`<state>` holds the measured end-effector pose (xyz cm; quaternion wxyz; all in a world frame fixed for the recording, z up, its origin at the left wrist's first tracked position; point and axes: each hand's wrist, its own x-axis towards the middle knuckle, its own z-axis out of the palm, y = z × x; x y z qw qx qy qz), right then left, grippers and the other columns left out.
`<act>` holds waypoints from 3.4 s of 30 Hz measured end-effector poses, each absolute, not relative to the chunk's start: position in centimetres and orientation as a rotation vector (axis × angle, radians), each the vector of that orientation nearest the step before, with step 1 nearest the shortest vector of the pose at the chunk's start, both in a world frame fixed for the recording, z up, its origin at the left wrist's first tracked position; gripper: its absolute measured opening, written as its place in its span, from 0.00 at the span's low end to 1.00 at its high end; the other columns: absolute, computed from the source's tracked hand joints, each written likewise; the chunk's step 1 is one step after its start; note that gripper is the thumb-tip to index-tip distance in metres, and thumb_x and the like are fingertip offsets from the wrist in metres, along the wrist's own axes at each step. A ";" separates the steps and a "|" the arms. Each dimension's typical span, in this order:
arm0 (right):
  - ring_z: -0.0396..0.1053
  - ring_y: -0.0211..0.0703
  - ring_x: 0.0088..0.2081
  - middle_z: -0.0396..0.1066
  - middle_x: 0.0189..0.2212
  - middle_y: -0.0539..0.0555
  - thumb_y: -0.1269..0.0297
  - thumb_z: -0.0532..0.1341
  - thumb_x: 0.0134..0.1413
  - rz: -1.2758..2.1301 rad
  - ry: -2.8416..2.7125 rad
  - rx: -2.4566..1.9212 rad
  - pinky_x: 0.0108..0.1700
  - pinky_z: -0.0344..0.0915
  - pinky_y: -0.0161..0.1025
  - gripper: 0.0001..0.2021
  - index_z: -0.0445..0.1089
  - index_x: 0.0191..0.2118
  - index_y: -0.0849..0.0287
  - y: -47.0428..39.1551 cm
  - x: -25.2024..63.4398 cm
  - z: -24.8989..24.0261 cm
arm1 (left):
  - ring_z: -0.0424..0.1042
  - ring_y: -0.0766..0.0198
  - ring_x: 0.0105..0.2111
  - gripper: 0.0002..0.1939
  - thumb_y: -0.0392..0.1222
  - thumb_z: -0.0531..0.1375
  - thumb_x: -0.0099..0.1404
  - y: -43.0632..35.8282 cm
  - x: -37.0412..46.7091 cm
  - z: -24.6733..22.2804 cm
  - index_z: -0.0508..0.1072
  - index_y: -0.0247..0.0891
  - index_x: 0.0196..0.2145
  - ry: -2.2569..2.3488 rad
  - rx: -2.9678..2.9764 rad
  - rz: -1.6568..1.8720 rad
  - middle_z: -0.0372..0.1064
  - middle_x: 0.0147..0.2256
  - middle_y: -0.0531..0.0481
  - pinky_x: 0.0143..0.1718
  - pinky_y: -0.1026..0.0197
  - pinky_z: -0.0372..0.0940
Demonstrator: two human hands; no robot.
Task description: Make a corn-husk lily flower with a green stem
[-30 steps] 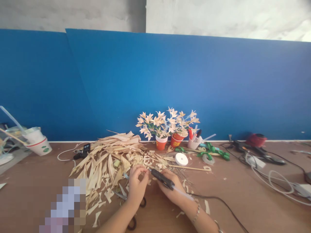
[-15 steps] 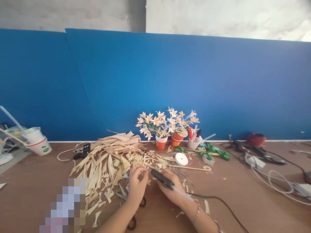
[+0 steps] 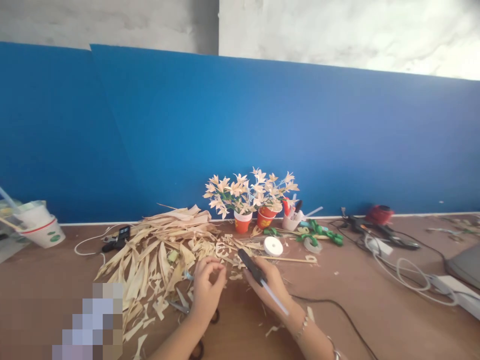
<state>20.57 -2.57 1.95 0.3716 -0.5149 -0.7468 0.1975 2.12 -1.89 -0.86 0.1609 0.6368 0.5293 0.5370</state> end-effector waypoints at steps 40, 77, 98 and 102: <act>0.62 0.45 0.40 0.68 0.36 0.55 0.75 0.55 0.50 0.288 -2.581 -1.346 0.41 0.54 0.38 0.07 0.68 0.34 0.60 0.1 15.8 0.6 | 0.69 0.58 0.36 0.06 0.39 0.57 0.58 -1.2 2.1 -1.5 0.69 0.39 0.24 1.479 1.581 1.723 0.69 0.30 0.48 0.41 0.55 0.65; 0.66 0.39 0.24 0.70 0.21 0.51 0.69 0.56 0.45 0.609 -1.754 -1.454 0.28 0.59 0.33 0.05 0.67 0.23 0.59 -1.7 14.3 2.5 | 0.69 0.59 0.32 0.07 0.39 0.52 0.64 -2.8 2.7 -0.7 0.67 0.40 0.30 1.511 1.750 1.515 0.68 0.30 0.48 0.36 0.57 0.66; 0.66 0.42 0.31 0.69 0.28 0.53 0.68 0.54 0.55 0.561 -1.806 -1.196 0.34 0.63 0.37 0.06 0.68 0.31 0.59 -0.4 16.2 2.2 | 0.71 0.59 0.30 0.09 0.45 0.54 0.62 -2.2 2.6 -0.9 0.70 0.38 0.31 1.496 1.533 1.484 0.71 0.28 0.49 0.31 0.59 0.67; 0.65 0.44 0.34 0.68 0.29 0.54 0.70 0.53 0.57 0.393 -1.943 -1.112 0.38 0.62 0.38 0.07 0.67 0.32 0.58 -0.1 16.7 2.5 | 0.71 0.59 0.30 0.09 0.45 0.54 0.62 -2.1 2.6 -1.0 0.70 0.38 0.30 1.482 1.549 1.478 0.71 0.28 0.48 0.30 0.59 0.67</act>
